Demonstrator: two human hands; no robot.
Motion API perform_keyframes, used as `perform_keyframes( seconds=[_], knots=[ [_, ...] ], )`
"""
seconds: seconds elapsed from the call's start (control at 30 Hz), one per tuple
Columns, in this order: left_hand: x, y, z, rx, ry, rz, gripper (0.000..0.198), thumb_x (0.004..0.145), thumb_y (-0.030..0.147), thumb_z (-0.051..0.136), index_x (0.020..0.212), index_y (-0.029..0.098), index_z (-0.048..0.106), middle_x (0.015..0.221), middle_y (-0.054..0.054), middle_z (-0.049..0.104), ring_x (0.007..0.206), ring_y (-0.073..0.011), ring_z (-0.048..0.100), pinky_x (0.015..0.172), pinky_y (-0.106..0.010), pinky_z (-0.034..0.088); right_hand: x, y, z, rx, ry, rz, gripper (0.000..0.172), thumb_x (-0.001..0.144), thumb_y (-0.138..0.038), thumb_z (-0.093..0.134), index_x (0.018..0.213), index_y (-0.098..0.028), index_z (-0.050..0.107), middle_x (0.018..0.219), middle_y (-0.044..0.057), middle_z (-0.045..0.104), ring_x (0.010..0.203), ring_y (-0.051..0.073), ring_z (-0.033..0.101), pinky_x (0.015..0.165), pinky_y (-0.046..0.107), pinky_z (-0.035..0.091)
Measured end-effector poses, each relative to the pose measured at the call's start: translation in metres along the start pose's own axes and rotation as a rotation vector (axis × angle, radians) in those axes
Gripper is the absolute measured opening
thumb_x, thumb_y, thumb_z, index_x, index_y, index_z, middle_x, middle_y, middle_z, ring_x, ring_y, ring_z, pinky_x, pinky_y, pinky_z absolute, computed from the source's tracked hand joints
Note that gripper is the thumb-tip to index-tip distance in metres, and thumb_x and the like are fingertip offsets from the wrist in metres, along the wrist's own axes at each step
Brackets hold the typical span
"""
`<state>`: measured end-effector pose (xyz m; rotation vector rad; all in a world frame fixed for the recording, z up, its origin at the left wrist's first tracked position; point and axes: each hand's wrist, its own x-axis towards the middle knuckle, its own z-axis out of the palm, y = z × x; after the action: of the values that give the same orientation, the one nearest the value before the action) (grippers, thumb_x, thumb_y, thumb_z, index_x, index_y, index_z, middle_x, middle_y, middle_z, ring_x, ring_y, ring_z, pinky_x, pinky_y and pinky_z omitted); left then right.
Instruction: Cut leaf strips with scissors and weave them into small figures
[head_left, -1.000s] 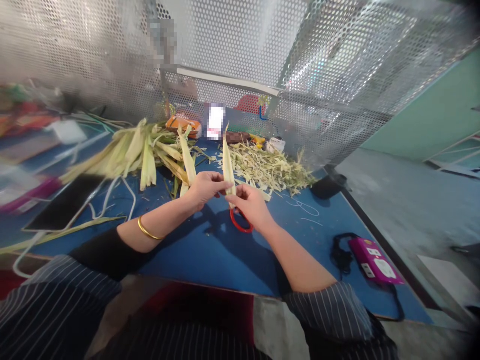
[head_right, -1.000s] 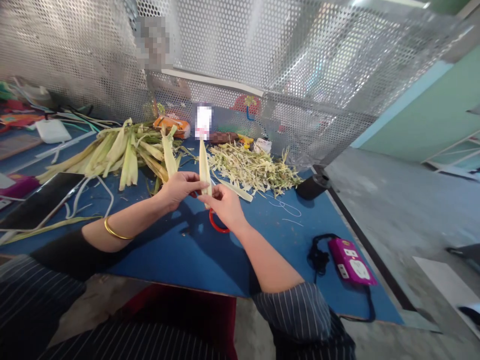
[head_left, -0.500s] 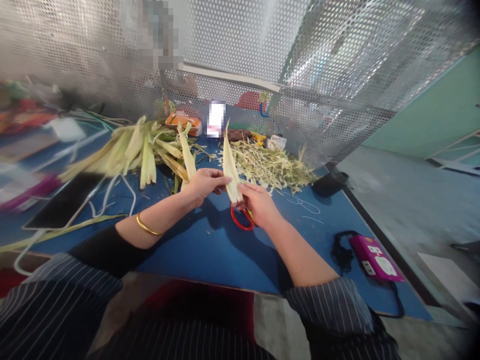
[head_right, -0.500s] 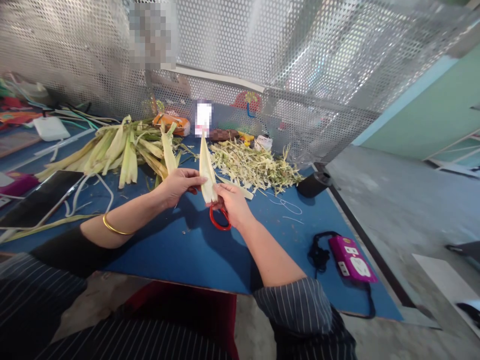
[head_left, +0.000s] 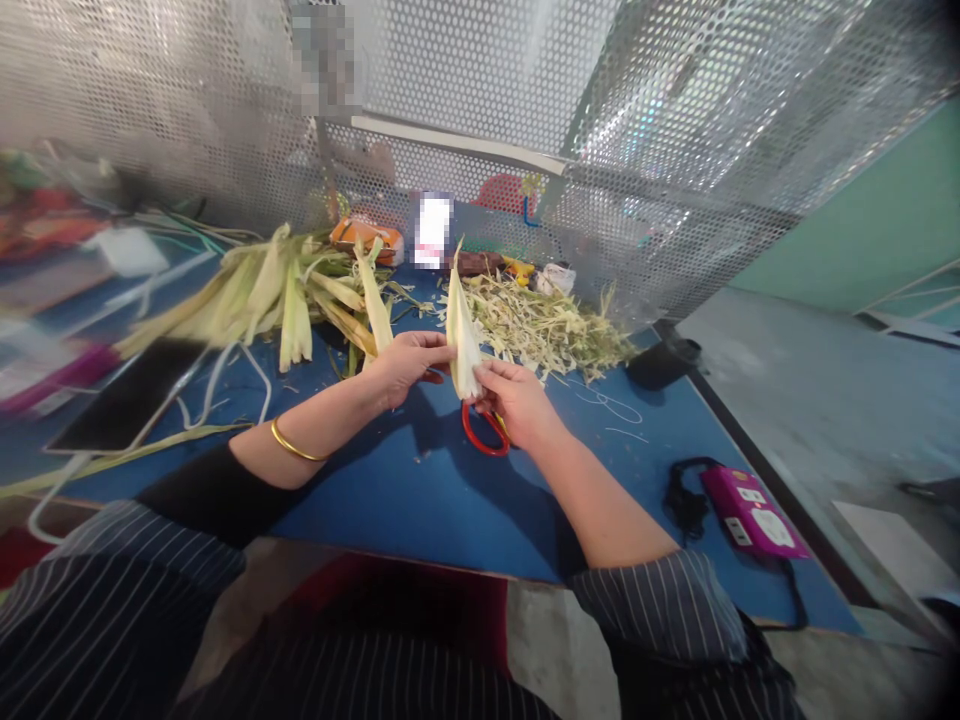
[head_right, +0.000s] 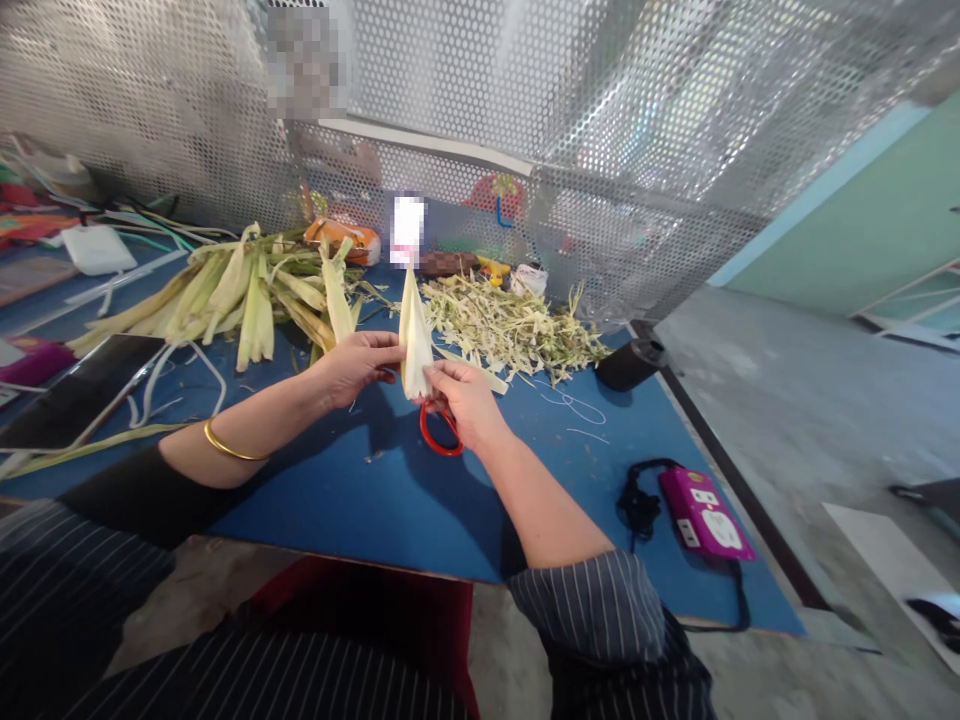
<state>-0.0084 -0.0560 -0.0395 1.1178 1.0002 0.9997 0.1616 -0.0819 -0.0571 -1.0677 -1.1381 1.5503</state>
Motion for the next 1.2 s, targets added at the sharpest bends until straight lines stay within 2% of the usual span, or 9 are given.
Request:
perform_keyframes(
  seconds=[0.1,0.2,0.3,0.4,0.53,0.73,0.9,1.07,1.2],
  knots=[
    [0.000,-0.001,0.001,-0.020,-0.028,-0.015,0.017,0.073,0.032,0.067,0.075,0.014,0.067,0.070,-0.003,0.064,0.061,-0.0097,0.058,0.052,-0.020,0.042,-0.001,-0.001,0.001,-0.197,0.107,-0.112,0.019,0.072,-0.035,0.066,0.069,-0.018,0.059,0.054,-0.002,0.061,0.048,0.011,0.056,0.046,0.020,0.042],
    [-0.003,-0.004,0.006,-0.008,-0.016,0.000,0.033,0.078,0.046,0.059,0.076,0.015,0.068,0.073,-0.006,0.067,0.064,-0.0132,0.061,0.052,-0.022,0.043,-0.006,-0.003,0.003,-0.530,0.210,-0.294,0.022,0.075,-0.035,0.061,0.063,-0.018,0.057,0.052,-0.002,0.059,0.047,0.010,0.052,0.049,0.022,0.040],
    [-0.007,-0.009,0.014,0.114,0.007,0.051,0.030,0.069,0.043,0.070,0.080,0.014,0.068,0.075,-0.006,0.068,0.062,-0.0125,0.060,0.051,-0.022,0.043,-0.010,-0.003,0.004,-0.703,0.188,-0.366,0.026,0.078,-0.037,0.058,0.061,-0.018,0.057,0.051,-0.002,0.059,0.047,0.010,0.051,0.050,0.023,0.039],
    [-0.006,-0.011,0.016,0.125,0.001,0.065,0.031,0.061,0.031,0.077,0.085,0.013,0.068,0.077,-0.006,0.069,0.061,-0.0125,0.061,0.053,-0.023,0.045,-0.007,-0.001,0.003,-0.578,0.161,-0.295,0.024,0.078,-0.038,0.057,0.064,-0.019,0.057,0.052,-0.002,0.058,0.047,0.012,0.052,0.048,0.023,0.041],
    [-0.003,-0.010,0.012,0.013,-0.031,0.063,0.031,0.063,0.025,0.075,0.091,0.013,0.067,0.087,-0.007,0.071,0.066,-0.0142,0.064,0.058,-0.026,0.050,-0.002,0.000,0.000,-0.310,0.178,-0.226,0.020,0.077,-0.036,0.059,0.068,-0.018,0.058,0.056,-0.003,0.057,0.048,0.011,0.053,0.048,0.023,0.044],
    [-0.007,-0.006,0.013,-0.002,0.009,0.064,0.022,0.064,0.017,0.071,0.085,0.011,0.067,0.079,-0.006,0.070,0.061,-0.0127,0.063,0.055,-0.024,0.049,-0.003,-0.002,0.002,-0.361,0.123,-0.157,0.020,0.073,-0.039,0.063,0.075,-0.020,0.059,0.061,-0.001,0.063,0.054,0.015,0.060,0.048,0.024,0.047],
    [-0.005,0.000,0.010,0.032,0.021,0.027,0.022,0.064,0.019,0.074,0.083,0.011,0.068,0.077,-0.006,0.070,0.063,-0.0140,0.064,0.056,-0.024,0.050,0.000,-0.008,-0.006,-0.313,0.294,-0.213,0.015,0.074,-0.033,0.059,0.069,-0.019,0.056,0.057,-0.003,0.060,0.047,0.013,0.058,0.046,0.024,0.047],
    [0.000,0.015,-0.006,0.064,0.234,0.139,0.013,0.079,0.021,0.060,0.085,0.011,0.065,0.078,-0.005,0.066,0.055,-0.0084,0.058,0.047,-0.020,0.041,0.006,-0.013,-0.018,-0.354,0.387,-0.264,0.017,0.077,-0.034,0.053,0.070,-0.019,0.056,0.058,-0.001,0.060,0.048,0.014,0.059,0.045,0.024,0.047],
    [0.010,0.028,-0.034,0.052,0.455,0.266,0.015,0.085,0.020,0.049,0.089,0.013,0.062,0.073,0.000,0.058,0.047,-0.0018,0.043,0.043,-0.017,0.026,0.009,-0.012,-0.027,-0.487,0.401,-0.289,0.019,0.080,-0.036,0.049,0.071,-0.020,0.056,0.060,0.000,0.061,0.050,0.016,0.062,0.046,0.025,0.047]
  ],
)
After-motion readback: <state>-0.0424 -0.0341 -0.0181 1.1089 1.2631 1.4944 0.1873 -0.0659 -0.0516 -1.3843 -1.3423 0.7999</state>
